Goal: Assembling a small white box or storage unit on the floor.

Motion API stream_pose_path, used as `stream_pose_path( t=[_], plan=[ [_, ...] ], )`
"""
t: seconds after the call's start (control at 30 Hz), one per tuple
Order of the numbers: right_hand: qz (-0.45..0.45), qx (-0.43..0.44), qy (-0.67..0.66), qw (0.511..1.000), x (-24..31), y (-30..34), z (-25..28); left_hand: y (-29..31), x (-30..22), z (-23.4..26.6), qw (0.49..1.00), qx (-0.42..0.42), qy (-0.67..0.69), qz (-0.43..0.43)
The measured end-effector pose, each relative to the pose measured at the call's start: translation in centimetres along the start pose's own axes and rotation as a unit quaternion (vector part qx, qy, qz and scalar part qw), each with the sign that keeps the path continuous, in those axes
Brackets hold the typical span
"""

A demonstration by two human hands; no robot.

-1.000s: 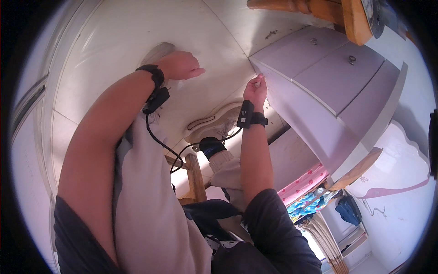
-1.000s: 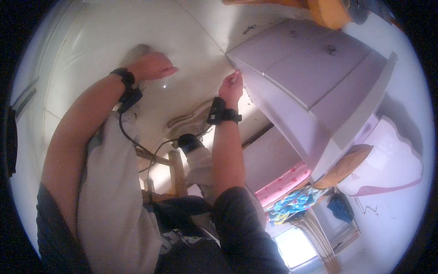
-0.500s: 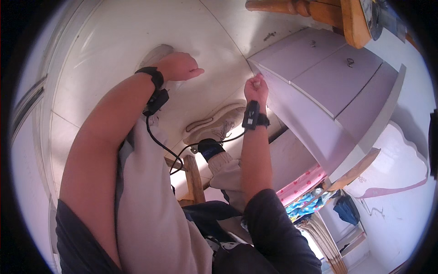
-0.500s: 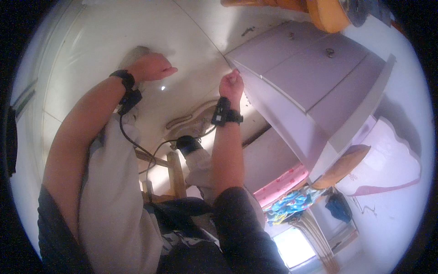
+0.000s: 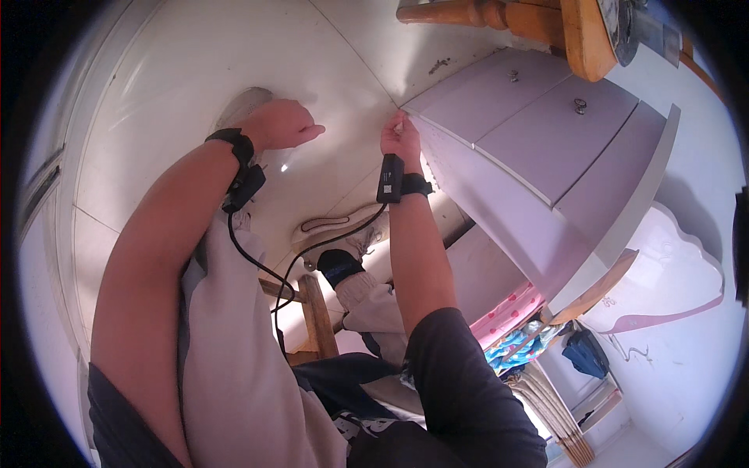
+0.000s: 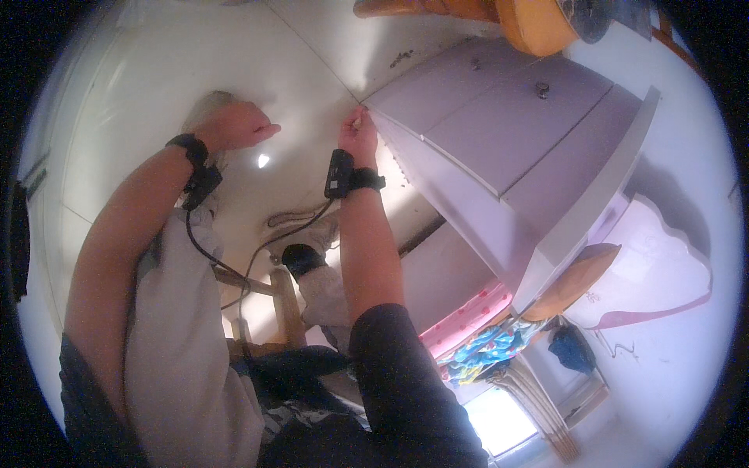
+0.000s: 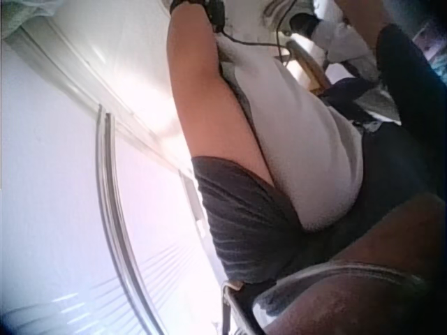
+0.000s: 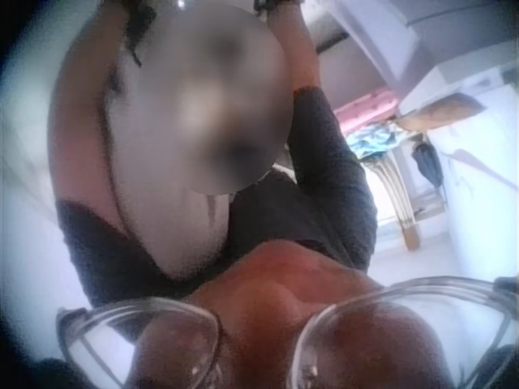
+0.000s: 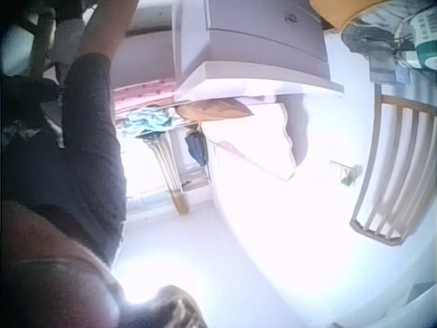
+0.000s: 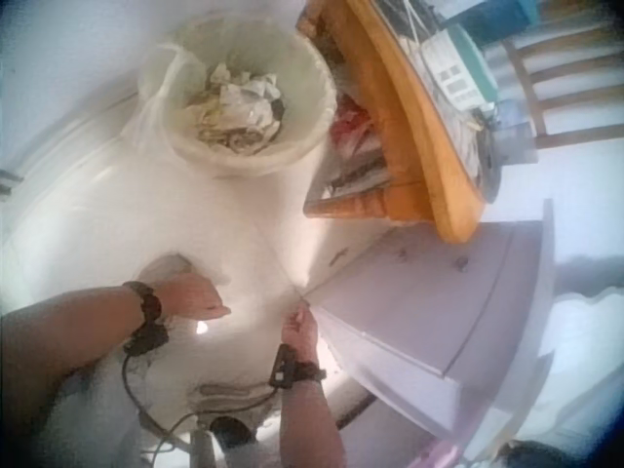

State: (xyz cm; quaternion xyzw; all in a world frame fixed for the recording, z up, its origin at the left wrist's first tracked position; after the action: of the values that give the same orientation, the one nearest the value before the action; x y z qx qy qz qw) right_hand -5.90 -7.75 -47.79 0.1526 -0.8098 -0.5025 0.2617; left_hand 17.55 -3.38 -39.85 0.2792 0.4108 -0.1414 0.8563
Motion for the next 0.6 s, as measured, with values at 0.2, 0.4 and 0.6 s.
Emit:
stream_pose_path(
  t=[0.2, 0.4, 0.6],
  plan=[
    [0.083, -0.022, 0.042, 0.995, 6.0, 6.6, 2.7, -0.3, 0.2, -0.2, 0.999, -0.021, -0.002, -0.033],
    [0.172, -0.040, 0.022, 0.984, 9.8, 13.6, 3.3, -1.1, -0.1, -1.3, 1.000, -0.005, -0.001, -0.021],
    [0.414, 0.033, 0.694, 0.587, 8.4, 8.5, 1.4, -0.3, -0.2, -0.2, 0.999, -0.024, -0.003, -0.021]
  ],
)
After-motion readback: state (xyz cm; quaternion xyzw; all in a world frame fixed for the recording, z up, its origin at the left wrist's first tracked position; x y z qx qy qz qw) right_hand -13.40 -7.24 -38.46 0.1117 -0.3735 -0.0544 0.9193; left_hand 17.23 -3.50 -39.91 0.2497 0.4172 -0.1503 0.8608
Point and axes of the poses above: each hand's wrist, its own y-axis away from the middle knuckle, its own z-axis out of the back of the hand, x = y × z, the point moved 8 cm from there along -y, towards the middle knuckle, and after that the axes turned 4 degrees about -z, right-handed, at the moved point
